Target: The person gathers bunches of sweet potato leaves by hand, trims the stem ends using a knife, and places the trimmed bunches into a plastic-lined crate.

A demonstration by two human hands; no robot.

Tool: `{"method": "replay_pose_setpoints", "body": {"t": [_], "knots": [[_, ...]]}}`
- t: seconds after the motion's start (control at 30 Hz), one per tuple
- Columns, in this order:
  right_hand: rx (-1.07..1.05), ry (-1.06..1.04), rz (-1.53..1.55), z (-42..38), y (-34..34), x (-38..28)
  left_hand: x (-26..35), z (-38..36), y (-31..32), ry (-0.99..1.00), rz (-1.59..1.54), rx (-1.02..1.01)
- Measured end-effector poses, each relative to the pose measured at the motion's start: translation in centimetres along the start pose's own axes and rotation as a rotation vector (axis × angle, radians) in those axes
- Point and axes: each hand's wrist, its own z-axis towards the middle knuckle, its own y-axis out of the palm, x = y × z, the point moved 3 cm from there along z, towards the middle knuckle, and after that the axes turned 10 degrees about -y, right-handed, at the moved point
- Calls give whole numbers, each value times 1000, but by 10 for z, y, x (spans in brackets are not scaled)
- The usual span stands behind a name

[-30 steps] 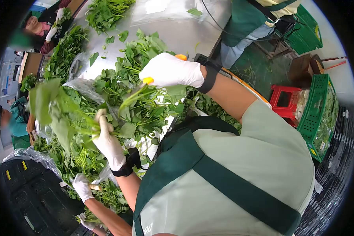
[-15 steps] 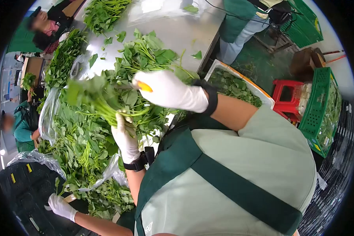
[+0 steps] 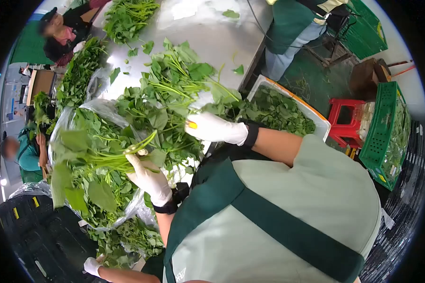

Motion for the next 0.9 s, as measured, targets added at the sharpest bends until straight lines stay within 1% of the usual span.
{"method": "replay_pose_setpoints", "body": {"t": [0.07,0.1,0.13,0.17,0.23,0.3,0.33,0.37,0.43,0.47,0.5,0.53,0.57,0.6,0.63,0.7,0.77,0.8,0.83,0.9], "knots": [[39,14,282,4,-2,-41,2,-5,4,-26,3,6],[92,-71,337,7,3,-51,1,-4,8,-29,-15,5],[52,-110,281,12,3,-60,-1,-7,4,-124,53,28],[15,-148,226,16,5,-66,-15,-1,0,-63,-58,-34],[77,-250,96,20,12,-66,-19,0,-4,-126,62,-69],[163,-318,9,21,20,-64,-21,-2,2,-162,9,-71],[107,-263,-37,21,25,-60,-22,-3,6,-197,-41,-65],[109,-276,-6,22,30,-52,-22,-2,4,-198,-44,-70],[72,-226,9,23,36,-46,-22,-4,3,-363,-233,-227],[73,-224,6,24,35,-44,-21,-5,2,-386,-247,-184],[11,-216,17,26,34,-44,-26,-2,-4,-387,-249,-186],[-52,-209,30,28,33,-43,-31,3,-12,-319,-340,-239],[-58,-160,236,30,30,-44,-35,7,-19,-250,-428,-292],[53,-182,-17,39,22,-32,-24,4,-15,-228,-446,-207],[162,-202,-270,51,12,-16,-21,4,-19,-184,-399,-131],[153,17,-540,66,-15,9,-9,0,-19,-153,-284,18],[218,26,-749,84,-20,67,-7,2,-22,-112,-248,14],[217,-14,-813,86,-24,71,-5,3,-25,-76,-208,8],[217,-15,-812,90,-26,76,-6,4,-26,-75,-208,8],[181,-29,-750,95,-29,77,-10,7,-29,-143,-233,19]]}}
